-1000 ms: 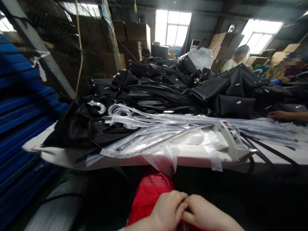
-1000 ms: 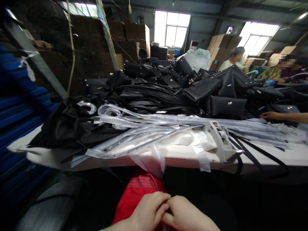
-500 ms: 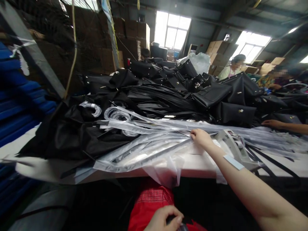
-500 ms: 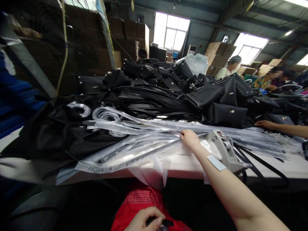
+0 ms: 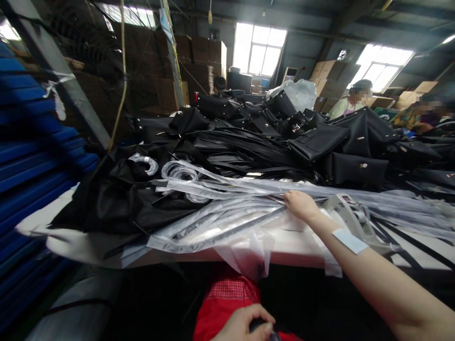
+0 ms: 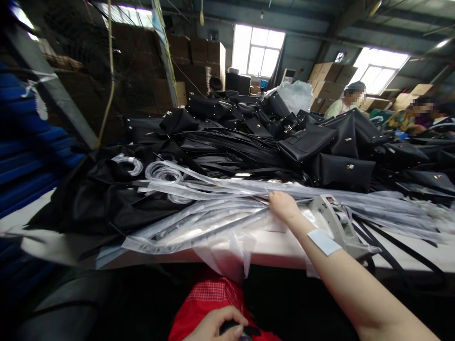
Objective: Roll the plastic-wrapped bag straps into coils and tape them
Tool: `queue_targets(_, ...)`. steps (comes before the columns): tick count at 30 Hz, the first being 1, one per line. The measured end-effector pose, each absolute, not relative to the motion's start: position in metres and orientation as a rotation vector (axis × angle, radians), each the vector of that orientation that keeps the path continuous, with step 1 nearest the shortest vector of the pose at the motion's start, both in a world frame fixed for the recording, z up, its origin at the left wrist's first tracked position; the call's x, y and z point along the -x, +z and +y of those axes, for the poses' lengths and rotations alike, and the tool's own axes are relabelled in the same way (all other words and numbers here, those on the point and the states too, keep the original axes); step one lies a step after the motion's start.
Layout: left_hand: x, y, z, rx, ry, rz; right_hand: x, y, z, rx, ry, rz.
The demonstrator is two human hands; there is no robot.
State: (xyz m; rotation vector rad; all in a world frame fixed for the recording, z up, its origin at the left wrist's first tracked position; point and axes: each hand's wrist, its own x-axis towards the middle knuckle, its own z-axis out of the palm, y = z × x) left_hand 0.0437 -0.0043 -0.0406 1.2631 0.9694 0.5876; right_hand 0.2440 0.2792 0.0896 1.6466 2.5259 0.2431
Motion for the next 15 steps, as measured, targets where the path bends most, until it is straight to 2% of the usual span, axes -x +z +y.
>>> queue_targets(4,-0.043,-0.029,-0.008,-1.146,0.542,1.005,-0.260,0.112,0.240,-1.778,0.290,2.565)
queue_targets(6,-0.045,-0.024,-0.010,-1.058,0.494,1.005,-0.275,0.118,0.203,-1.927,0.107,2.632)
queue_targets(7,-0.047,-0.021,-0.010,-1.045,0.478,1.004,-0.283,0.119,0.180,-2.008,-0.139,2.697)
queue_targets(9,-0.051,-0.016,-0.009,-1.089,0.466,1.001,-0.297,0.117,0.129,-2.104,-0.929,2.758)
queue_targets(11,-0.055,-0.012,-0.006,-1.169,0.490,1.010,-0.309,0.111,0.078,-2.025,-1.744,2.554)
queue_targets(12,-0.057,-0.012,-0.004,-1.207,0.510,1.004,-0.314,0.106,0.054,-1.946,-2.024,2.382)
queue_targets(15,-0.061,-0.016,-0.002,-1.049,0.453,0.932,-0.324,0.082,0.000,-1.747,-2.384,1.957)
